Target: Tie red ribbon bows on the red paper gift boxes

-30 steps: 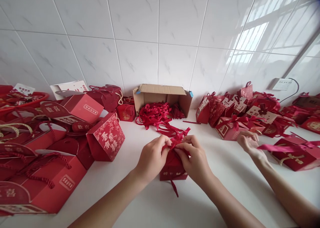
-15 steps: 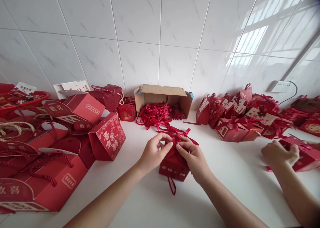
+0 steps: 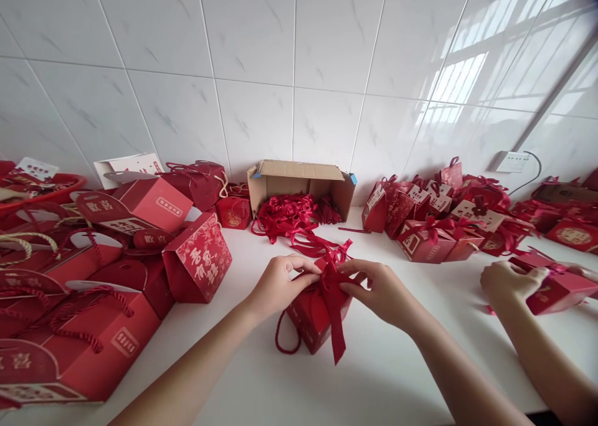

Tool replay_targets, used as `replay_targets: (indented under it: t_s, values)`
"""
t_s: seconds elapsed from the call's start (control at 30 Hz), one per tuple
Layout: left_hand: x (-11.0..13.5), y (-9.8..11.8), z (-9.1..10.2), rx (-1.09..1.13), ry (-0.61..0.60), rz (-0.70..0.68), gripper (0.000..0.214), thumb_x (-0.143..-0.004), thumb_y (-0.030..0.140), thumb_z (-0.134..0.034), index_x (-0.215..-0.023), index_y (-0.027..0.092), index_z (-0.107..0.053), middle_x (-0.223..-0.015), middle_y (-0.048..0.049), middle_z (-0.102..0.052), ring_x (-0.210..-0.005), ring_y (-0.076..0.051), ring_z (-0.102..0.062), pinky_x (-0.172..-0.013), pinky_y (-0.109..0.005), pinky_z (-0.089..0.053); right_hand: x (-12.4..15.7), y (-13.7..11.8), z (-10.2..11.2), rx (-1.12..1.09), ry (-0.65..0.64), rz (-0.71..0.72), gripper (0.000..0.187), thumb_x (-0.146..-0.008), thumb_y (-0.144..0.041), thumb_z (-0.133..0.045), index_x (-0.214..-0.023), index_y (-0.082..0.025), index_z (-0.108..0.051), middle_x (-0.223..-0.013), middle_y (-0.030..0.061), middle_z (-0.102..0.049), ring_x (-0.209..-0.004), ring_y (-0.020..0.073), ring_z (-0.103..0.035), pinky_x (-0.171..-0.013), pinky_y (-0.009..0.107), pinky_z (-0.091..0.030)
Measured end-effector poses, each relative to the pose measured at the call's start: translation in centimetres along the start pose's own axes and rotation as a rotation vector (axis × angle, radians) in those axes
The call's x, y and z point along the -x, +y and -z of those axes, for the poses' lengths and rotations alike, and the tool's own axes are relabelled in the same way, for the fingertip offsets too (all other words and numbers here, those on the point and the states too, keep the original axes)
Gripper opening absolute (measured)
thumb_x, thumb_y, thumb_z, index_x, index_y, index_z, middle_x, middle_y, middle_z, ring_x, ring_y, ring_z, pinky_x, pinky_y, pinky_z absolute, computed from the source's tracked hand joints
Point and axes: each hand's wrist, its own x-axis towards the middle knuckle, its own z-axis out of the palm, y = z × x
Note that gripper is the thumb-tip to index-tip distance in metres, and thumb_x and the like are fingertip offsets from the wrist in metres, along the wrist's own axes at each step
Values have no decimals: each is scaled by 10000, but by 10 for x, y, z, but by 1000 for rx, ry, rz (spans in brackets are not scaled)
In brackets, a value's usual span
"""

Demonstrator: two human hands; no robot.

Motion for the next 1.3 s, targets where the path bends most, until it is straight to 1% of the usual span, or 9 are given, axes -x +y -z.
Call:
replay_targets:
  t_s: [0.17,0.33,0.47,0.6,0.73,0.83,0.97,1.2,1.3]
  values:
    - [0,7,7,-5,-55,7,118,-770,267,-630,-798,206,-728,-862,-36,-728,-828,-203,-666,-763,-303,-537,10,-13,18,64,-107,53,228,-732,-283,-654,-955,-243,-682,-663,-5,-677,-530,144,-549,-510,264,-446]
    - [-3,11,14,-39,-138,-18,114,-779,248,-619,-807,222,-726,-856,-20,-733,-823,-196,-668,-753,-291,-530,-8,-20,21,1,-127,78,307,-807,-454,-576,-947,-207,-694,-726,31,-675,-576,141,-573,-459,232,-404]
    - [-8,20,21,-163,-209,-60,124,-779,225,-614,-820,252,-728,-857,7,-730,-827,-184,-665,-736,-266,-511,-24,-19,7,-146,-208,8,331,-809,-383,-595,-1068,-177,-603,-769,33,-670,-631,152,-604,-471,230,-431]
    - [-15,28,29,-247,-328,-74,151,-773,211,-606,-836,265,-732,-864,12,-731,-807,-179,-664,-699,-249,-495,-23,-16,4,-70,-226,242,152,-842,-191,-534,-969,-200,-616,-828,24,-659,-715,143,-597,-616,265,-485]
    - [-25,33,36,-302,-425,-87,154,-753,208,-601,-812,260,-734,-847,-1,-725,-792,-186,-655,-669,-246,-485,-19,-8,3,148,-211,517,334,-899,-125,-400,-1045,-260,-668,-929,52,-607,-767,142,-556,-658,274,-486]
    - [-34,33,40,-366,-471,-75,148,-744,199,-592,-786,254,-722,-833,-5,-713,-790,-186,-643,-664,-243,-474,-18,1,-1,215,-239,563,436,-917,-117,-336,-1158,-327,-633,-922,55,-552,-751,138,-537,-641,269,-492]
    - [-40,30,42,-449,-462,-74,101,-761,230,-586,-766,239,-686,-877,-13,-670,-827,-180,-612,-711,-248,-467,-17,9,-7,198,-231,582,429,-926,-137,-339,-1141,-340,-650,-925,60,-527,-774,146,-539,-630,266,-502]
    - [-31,16,34,-157,-578,23,260,-855,436,-508,-911,221,-644,-1197,-60,-584,-1029,-179,-576,-851,-272,-463,-17,13,-14,84,-201,620,363,-902,-125,-434,-1071,-317,-691,-973,66,-539,-836,151,-528,-687,277,-515]
    - [-28,10,30,-69,-580,50,281,-825,473,-550,-806,203,-628,-1297,-66,-527,-1108,-205,-545,-901,-300,-441,-18,15,-16,83,-188,607,391,-895,-102,-424,-1073,-328,-688,-978,67,-530,-843,157,-523,-690,289,-508]
